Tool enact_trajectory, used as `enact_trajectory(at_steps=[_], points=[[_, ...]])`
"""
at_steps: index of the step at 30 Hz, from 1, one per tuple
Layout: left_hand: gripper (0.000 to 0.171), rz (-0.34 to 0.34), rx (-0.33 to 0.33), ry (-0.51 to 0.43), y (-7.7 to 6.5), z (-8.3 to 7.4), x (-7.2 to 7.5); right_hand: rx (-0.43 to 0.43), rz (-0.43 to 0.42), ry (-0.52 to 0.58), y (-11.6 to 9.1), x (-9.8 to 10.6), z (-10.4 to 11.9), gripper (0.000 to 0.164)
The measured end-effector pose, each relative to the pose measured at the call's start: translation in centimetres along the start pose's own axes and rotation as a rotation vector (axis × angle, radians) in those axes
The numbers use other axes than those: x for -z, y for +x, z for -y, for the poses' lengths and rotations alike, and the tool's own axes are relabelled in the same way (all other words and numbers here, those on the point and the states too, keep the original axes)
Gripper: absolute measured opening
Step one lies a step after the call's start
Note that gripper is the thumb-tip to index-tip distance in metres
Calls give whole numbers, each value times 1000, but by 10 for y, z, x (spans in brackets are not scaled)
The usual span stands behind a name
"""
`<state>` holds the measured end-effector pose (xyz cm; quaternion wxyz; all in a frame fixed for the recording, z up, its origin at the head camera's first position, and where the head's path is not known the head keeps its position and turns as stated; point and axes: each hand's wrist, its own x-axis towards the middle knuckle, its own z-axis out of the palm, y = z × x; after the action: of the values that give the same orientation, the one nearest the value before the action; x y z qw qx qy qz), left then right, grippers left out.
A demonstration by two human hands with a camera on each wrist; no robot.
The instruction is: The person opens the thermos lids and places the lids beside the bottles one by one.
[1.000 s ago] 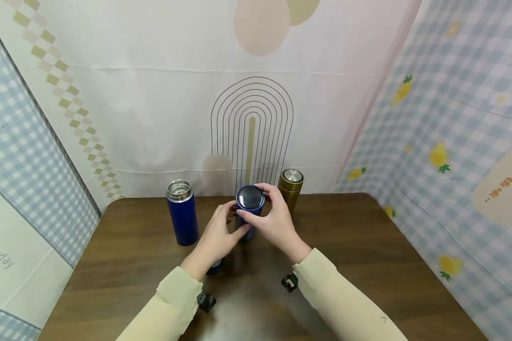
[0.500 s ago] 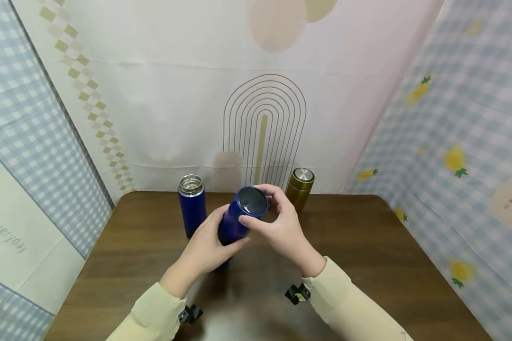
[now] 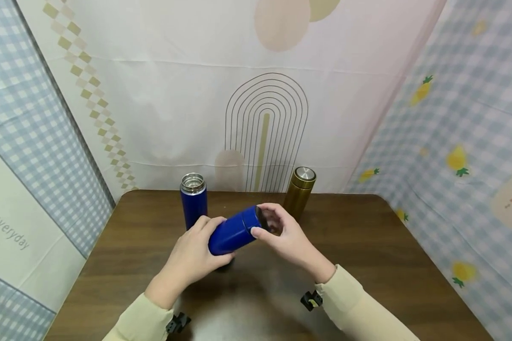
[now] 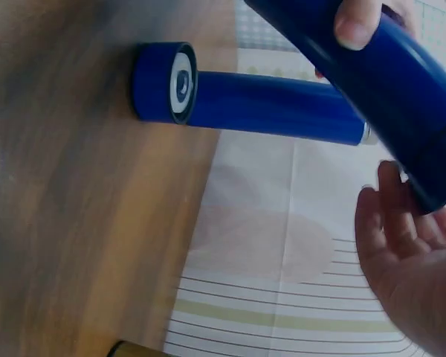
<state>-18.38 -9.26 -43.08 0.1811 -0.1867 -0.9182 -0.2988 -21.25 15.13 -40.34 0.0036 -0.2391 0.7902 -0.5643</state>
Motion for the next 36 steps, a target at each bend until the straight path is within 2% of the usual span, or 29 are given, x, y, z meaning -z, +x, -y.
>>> enact_trajectory(at_steps=[4, 8, 12, 18, 22, 27, 36], points=[[74, -14, -51, 79, 2, 7, -1, -59, -5, -42, 1, -5, -3, 49], [75, 1, -75, 131, 4, 11, -2, -110, -3, -85, 2, -9, -3, 53], [76, -12, -112, 172, 5, 13, -5, -175, 18, -103, 3, -10, 4, 53], [78, -41, -159, 224, 3, 15, -8, -256, 33, -43, 4, -16, -8, 50], [79, -46, -194, 238, 2, 16, -9, -298, 75, 6, 3, -18, -11, 52], [78, -13, -198, 227, 1, 17, -10, -324, 116, 49, 0, -19, -14, 54], [75, 23, -181, 240, 3, 18, -9, -327, 111, 71, 0, -19, -17, 52]])
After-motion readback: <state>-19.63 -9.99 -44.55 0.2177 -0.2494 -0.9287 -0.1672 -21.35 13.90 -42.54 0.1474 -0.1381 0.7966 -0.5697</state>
